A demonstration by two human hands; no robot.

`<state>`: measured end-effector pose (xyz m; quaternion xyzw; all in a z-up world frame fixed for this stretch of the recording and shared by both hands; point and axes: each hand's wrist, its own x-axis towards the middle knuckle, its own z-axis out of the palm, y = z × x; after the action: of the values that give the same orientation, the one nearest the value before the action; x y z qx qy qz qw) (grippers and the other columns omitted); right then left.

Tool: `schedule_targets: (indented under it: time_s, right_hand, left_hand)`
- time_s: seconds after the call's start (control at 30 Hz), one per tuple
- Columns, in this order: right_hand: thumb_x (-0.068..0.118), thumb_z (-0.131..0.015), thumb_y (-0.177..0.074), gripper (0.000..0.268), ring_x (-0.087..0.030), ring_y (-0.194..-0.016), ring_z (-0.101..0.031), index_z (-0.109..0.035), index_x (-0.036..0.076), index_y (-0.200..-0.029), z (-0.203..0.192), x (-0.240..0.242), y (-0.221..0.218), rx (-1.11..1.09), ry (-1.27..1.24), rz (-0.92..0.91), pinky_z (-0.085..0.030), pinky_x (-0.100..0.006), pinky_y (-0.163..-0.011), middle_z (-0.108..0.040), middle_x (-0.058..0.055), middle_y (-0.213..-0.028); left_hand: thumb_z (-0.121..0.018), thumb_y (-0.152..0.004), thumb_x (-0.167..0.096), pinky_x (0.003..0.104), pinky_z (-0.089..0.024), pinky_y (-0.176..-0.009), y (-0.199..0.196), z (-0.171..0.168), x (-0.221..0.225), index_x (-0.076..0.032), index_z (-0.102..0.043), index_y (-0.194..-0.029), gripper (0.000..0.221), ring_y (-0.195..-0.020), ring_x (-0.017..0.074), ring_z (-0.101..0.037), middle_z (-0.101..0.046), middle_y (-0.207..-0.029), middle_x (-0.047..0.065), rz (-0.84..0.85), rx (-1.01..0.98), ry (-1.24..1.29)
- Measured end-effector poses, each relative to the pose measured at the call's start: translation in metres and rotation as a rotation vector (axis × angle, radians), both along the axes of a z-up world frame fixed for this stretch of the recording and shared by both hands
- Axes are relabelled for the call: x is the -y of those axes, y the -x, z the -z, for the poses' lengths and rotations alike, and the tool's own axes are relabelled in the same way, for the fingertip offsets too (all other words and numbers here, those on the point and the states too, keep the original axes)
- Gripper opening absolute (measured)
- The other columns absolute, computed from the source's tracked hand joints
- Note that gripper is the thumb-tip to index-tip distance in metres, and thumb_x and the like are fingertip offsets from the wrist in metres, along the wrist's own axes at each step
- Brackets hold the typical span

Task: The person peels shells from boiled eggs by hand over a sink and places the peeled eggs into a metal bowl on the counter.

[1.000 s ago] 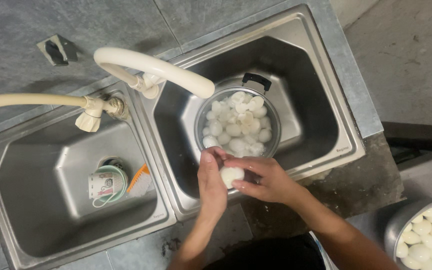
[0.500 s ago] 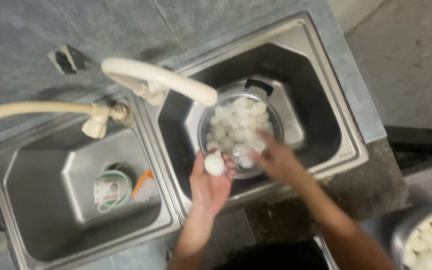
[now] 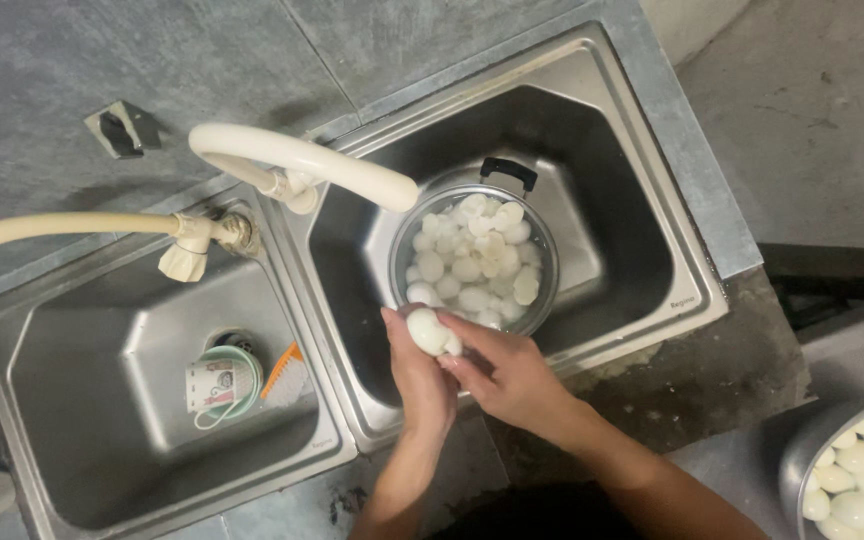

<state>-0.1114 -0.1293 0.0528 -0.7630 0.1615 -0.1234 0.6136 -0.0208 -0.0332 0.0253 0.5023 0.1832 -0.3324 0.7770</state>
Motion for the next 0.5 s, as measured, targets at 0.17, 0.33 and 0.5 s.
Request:
schedule_targets:
  time_s: [0.17,0.33,0.5]
  right_hand:
    - [0.021,-0.070,-0.097,0.047,-0.012,-0.053,-0.064,-0.064,0.003,-0.140,-0.009,0.033,-0.002,-0.178,-0.490,0.018,-0.054,-0.028,-0.046,-0.078,-0.013,-0.082]
    - [0.038,-0.069,-0.094,0.078,-0.020,-0.071,-0.076,-0.032,0.013,-0.159,-0.011,0.056,-0.005,-0.659,-0.090,0.086,-0.062,-0.035,-0.067,-0.078,-0.013,-0.084]
    - [0.024,-0.073,-0.093,0.062,-0.035,-0.114,-0.069,-0.049,0.005,-0.147,0.025,0.023,-0.003,-0.057,0.151,-0.055,-0.059,-0.043,-0.092,-0.063,-0.024,-0.134]
  left_hand:
    - [-0.029,-0.109,-0.050,0.037,-0.056,-0.073,-0.015,0.010,-0.005,-0.004,-0.060,-0.097,0.057,-0.079,0.0239,-0.066,-0.068,-0.083,0.011,0.006,-0.256,0.193]
    - [-0.027,-0.104,-0.053,0.039,-0.057,-0.081,-0.026,0.016,-0.004,-0.006,-0.061,-0.094,0.058,-0.092,0.0306,-0.072,-0.073,-0.094,0.018,0.084,-0.369,0.259]
    - [-0.031,-0.106,-0.048,0.040,-0.042,-0.107,-0.010,0.034,-0.002,-0.006,-0.054,-0.137,0.057,-0.125,0.0293,-0.060,-0.067,-0.130,0.018,0.414,-0.089,-0.035]
